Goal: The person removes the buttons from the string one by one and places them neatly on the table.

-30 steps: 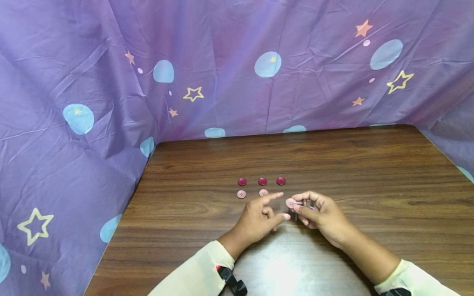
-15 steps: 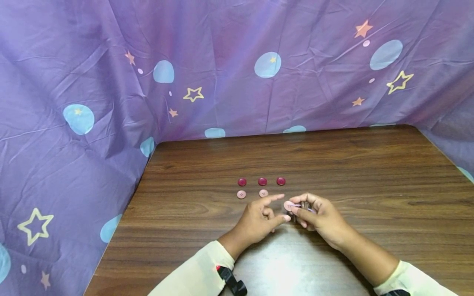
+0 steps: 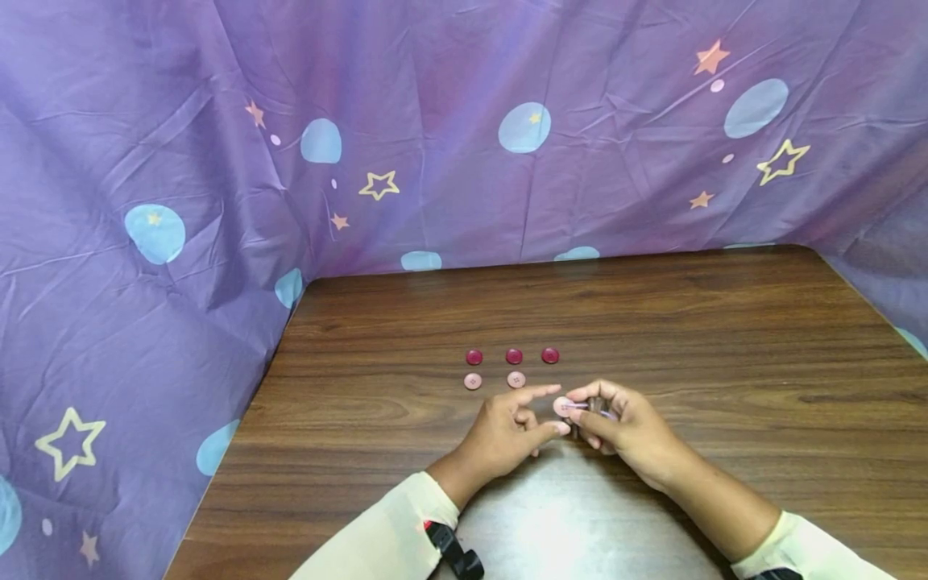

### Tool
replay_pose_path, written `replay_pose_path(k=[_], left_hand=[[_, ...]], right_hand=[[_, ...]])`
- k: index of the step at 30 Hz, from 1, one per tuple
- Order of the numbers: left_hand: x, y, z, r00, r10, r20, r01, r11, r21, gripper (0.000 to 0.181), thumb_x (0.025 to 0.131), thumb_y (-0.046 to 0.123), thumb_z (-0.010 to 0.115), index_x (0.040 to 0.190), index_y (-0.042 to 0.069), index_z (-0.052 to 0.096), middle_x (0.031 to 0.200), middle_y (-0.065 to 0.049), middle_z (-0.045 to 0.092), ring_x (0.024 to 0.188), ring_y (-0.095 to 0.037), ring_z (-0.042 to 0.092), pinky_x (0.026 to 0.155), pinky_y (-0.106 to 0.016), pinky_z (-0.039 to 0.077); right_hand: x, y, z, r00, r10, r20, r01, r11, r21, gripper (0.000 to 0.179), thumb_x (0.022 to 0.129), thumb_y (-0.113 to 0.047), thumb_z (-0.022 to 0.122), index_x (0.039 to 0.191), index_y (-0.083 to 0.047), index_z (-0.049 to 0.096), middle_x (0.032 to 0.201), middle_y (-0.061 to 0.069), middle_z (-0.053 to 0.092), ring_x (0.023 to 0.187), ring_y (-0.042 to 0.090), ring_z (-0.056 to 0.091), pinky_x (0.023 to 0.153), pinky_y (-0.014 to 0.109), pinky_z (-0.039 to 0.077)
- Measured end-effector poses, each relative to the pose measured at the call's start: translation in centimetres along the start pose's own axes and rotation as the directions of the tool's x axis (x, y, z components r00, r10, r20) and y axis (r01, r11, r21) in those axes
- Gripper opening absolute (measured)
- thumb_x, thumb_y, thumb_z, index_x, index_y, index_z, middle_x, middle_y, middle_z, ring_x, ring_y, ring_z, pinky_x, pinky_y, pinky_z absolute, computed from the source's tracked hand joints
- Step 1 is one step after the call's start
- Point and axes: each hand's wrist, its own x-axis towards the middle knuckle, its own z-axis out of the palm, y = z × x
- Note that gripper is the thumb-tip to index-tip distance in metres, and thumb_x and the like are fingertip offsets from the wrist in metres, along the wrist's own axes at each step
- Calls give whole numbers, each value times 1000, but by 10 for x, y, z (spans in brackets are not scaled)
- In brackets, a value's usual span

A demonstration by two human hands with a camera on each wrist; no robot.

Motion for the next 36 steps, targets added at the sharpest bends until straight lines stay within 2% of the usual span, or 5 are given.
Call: replay_pose_path(k=[4,10,14,26,36], left_hand=[[0,-1,0,1000,3,-4,-3,1000,2,55,97,13,83,149,6,66,52,-8,60,42,4,38,41,-14,28],[0,-1,1,1000,-5,-4,5,1000,6,54,98,15,83,148,6,66,57,-22,63,42,4,39,42,-16,29],[0,0,1,1000,-1,2,1,1000,14,54,98,16,83,149,6,65,60,-25,65,44,4,42,43,-16,31],[1,-3,0,999,42,10,-42,999,7,52,98,13,82,147,3,67,68,-24,69,53,7,49,50,-13,38],[2,-3,1,996,78,-41,-76,996,51,44,95,10,85,137,3,74,88,-20,74,60,6,51,55,-11,44]], right_hand=[[-1,0,1,1000,-7,3,7,1000,-2,31,104,-18,76,123,3,65,76,-3,65,62,4,53,51,18,42],[1,3,1,1000,-5,-5,5,1000,-2,27,104,-18,75,122,0,65,74,-4,64,61,3,52,51,17,41],[1,3,1,1000,-5,1,5,1000,2,27,104,-18,74,122,0,65,75,-4,65,62,3,52,52,17,41],[-1,3,5,998,-52,30,52,998,23,25,104,-10,72,122,5,64,76,-5,67,62,2,54,50,18,42],[-1,4,4,997,-67,28,66,997,25,24,105,-10,71,122,6,63,78,-5,68,63,2,55,51,17,43]])
